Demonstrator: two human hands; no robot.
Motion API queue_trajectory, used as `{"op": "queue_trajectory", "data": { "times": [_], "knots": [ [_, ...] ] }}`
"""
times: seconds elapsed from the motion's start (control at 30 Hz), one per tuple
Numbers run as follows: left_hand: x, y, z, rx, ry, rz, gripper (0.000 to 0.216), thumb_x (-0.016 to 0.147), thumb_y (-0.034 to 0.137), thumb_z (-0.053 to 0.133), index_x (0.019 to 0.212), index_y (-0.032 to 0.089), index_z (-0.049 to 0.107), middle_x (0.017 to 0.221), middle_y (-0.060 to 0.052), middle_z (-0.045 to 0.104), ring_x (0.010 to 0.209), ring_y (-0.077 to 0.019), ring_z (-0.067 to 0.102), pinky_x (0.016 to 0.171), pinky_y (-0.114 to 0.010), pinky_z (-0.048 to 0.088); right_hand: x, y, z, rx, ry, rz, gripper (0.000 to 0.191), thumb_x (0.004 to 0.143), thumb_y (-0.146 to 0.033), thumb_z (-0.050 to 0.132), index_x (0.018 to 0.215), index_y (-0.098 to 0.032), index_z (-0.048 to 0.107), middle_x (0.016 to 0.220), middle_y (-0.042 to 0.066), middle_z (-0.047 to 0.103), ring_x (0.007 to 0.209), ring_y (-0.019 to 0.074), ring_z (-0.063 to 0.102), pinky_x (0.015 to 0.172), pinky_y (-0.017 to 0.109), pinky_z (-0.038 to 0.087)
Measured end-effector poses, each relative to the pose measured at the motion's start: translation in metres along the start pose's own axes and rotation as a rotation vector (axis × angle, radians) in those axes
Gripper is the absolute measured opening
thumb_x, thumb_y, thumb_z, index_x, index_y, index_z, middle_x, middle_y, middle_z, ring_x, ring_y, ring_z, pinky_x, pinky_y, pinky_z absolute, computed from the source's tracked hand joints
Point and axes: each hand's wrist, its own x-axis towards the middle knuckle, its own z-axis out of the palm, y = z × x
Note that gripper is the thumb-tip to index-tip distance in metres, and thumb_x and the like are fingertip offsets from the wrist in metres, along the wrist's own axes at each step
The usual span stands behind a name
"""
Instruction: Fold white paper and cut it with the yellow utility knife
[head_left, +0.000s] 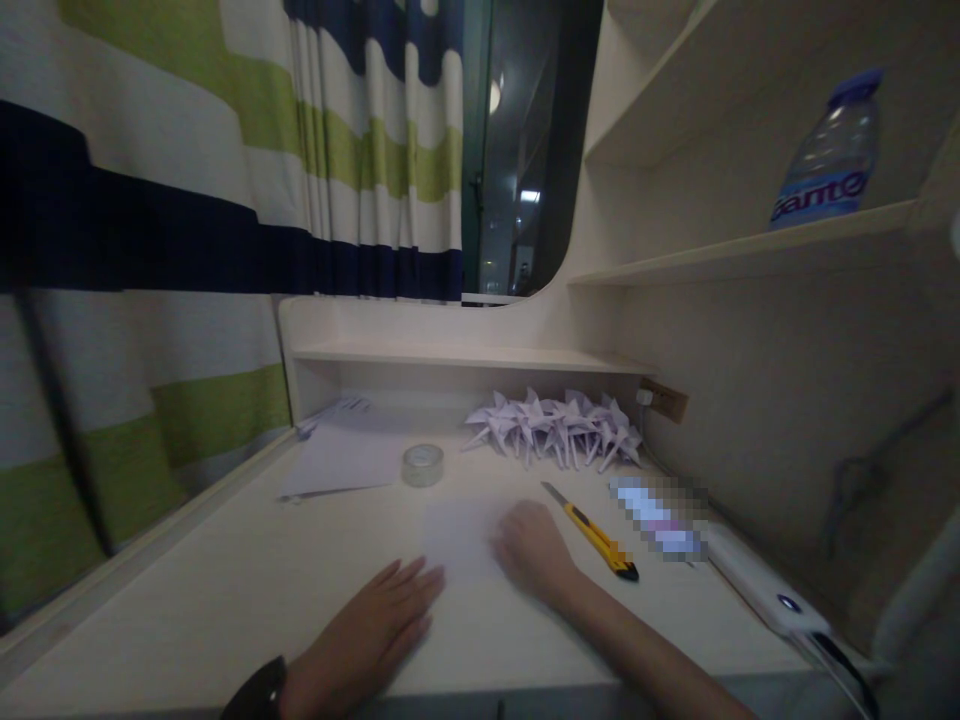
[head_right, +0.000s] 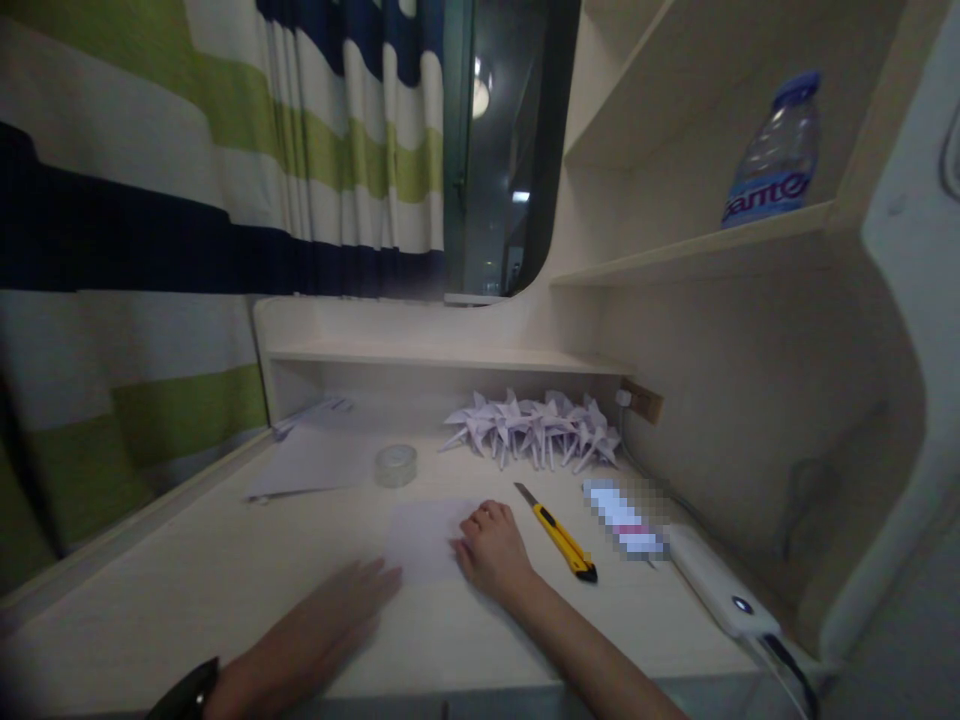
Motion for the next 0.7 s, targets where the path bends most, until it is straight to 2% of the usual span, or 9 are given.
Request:
{"op": "queue_trajectory", "data": {
  "times": [0.03,0.1,0.2,0.3,0.47,0.7],
  "knots": [
    [0.0,-0.001,0.002,0.008,-0.003,0.0,0.048,0.099,0.037,0.034,0.146,0.037,0.025,0.148,0.003,0.033,0.136,-0.0232,0.033,0.111,-0.047,0.03,0.001,-0.009,0.0,-0.032,0.004,-0.066,0.028,0.093,-0.032,0.045,0.092,-0.016,0.068,0.095,0.012,0.067,0.102,0.0263,0.053,0.09,0.041,0.035],
    [0.001,-0.002,0.004,0.022,-0.006,0.004,0.048,0.099,0.037,0.033,0.146,0.035,0.025,0.148,0.003,0.033,0.136,-0.0232,0.033,0.112,-0.047,0.029,0.003,-0.029,0.001,-0.095,0.0,-0.226,0.022,0.092,-0.025,0.049,0.083,-0.015,0.067,0.083,0.01,0.066,0.089,0.0238,0.055,0.08,0.038,0.037],
    [0.001,-0.003,0.006,0.028,0.002,0.008,0.047,0.099,0.037,0.033,0.145,0.034,0.027,0.147,0.003,0.036,0.135,-0.0237,0.034,0.111,-0.048,0.03,0.006,-0.053,-0.001,-0.186,-0.012,-0.403,0.013,0.087,-0.021,0.057,0.081,-0.013,0.066,0.079,0.01,0.065,0.083,0.0235,0.054,0.072,0.036,0.037],
    [0.001,-0.003,0.006,0.025,0.025,0.013,0.047,0.098,0.038,0.035,0.145,0.035,0.029,0.146,0.002,0.037,0.134,-0.0236,0.037,0.111,-0.048,0.031,0.006,-0.062,-0.008,-0.239,-0.024,-0.494,0.011,0.085,-0.021,0.06,0.081,-0.012,0.066,0.077,0.01,0.065,0.079,0.023,0.053,0.067,0.035,0.036],
    [0.001,-0.004,0.004,0.022,0.015,0.013,0.047,0.098,0.039,0.035,0.144,0.035,0.03,0.146,0.002,0.036,0.133,-0.0233,0.037,0.11,-0.047,0.032,-0.003,-0.045,-0.012,-0.279,-0.033,-0.498,0.011,0.084,-0.021,0.063,0.077,-0.013,0.066,0.075,0.008,0.064,0.077,0.0225,0.052,0.064,0.034,0.036],
    [0.002,0.0,0.0,0.025,0.016,0.0,0.045,0.098,0.041,0.035,0.143,0.032,0.035,0.145,0.002,0.037,0.133,-0.023,0.038,0.11,-0.046,0.032,-0.028,0.009,-0.005,-0.289,-0.086,-0.353,0.016,0.087,-0.02,0.058,0.077,-0.013,0.067,0.068,0.009,0.064,0.074,0.02,0.052,0.064,0.032,0.036]
  ]
}}
